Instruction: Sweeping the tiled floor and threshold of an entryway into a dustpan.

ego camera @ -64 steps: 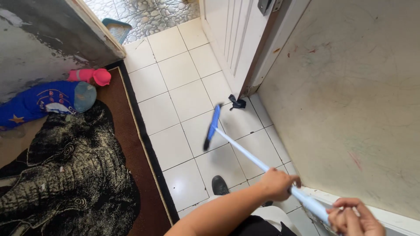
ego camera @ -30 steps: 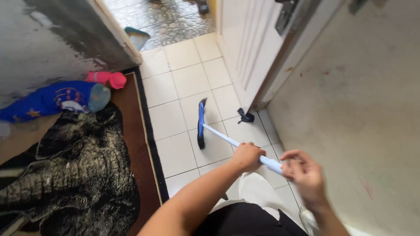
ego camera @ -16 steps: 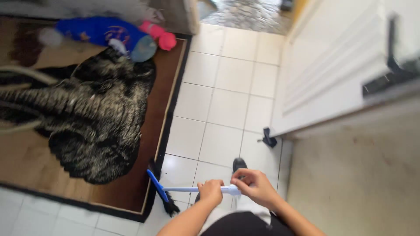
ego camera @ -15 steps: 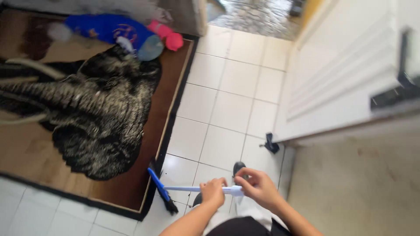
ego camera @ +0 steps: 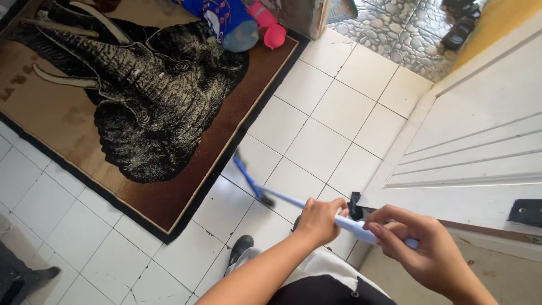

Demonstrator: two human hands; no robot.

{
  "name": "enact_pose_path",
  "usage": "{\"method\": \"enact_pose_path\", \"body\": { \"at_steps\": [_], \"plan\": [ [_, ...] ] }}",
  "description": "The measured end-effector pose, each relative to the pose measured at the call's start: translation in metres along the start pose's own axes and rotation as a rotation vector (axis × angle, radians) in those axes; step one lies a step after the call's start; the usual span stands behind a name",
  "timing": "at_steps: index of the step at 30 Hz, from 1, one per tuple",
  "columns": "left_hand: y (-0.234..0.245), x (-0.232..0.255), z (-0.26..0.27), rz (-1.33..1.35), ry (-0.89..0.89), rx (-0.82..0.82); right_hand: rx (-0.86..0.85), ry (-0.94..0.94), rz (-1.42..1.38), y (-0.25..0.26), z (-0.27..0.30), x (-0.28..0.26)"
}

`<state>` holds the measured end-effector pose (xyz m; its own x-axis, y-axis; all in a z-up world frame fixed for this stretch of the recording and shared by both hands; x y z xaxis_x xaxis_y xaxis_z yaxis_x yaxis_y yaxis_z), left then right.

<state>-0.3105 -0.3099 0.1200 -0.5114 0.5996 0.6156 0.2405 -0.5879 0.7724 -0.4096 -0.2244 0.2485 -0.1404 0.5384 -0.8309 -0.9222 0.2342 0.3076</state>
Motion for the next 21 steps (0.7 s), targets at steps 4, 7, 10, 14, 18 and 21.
{"method": "enact_pose_path", "body": {
  "at_steps": [4, 7, 10, 14, 18, 21],
  "plan": [
    [-0.056, -0.065, 0.040, -0.021, 0.164, -0.103, -0.188, -0.095, -0.042, -0.045, -0.025, 0.037],
    [-0.118, -0.140, 0.077, -0.066, 0.415, -0.203, -0.365, -0.057, -0.033, -0.104, -0.044, 0.077],
    [-0.109, -0.157, 0.070, -0.111, 0.547, -0.173, -0.397, 0.069, -0.010, -0.114, -0.062, 0.063],
    [-0.035, -0.078, 0.021, -0.016, 0.297, 0.095, -0.194, 0.016, 0.036, -0.053, -0.058, -0.003],
    [-0.007, -0.052, -0.002, 0.140, 0.235, 0.077, -0.191, 0.056, 0.368, -0.046, -0.042, -0.024],
    [0.000, -0.034, -0.010, 0.109, 0.162, 0.035, -0.240, 0.201, -0.077, -0.019, -0.045, -0.014]
  ]
}}
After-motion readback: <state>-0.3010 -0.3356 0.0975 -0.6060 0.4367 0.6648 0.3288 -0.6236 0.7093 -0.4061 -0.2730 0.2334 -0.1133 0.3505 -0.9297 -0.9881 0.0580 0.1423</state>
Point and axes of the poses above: each hand's wrist, its own z-axis away from the middle knuckle, its own y-axis out of the back of the hand, x = y × z, the point moved 10 cm from there along -z, towards the middle knuckle, and after that the axes turned 12 degrees about -z, right-handed, at the moved point
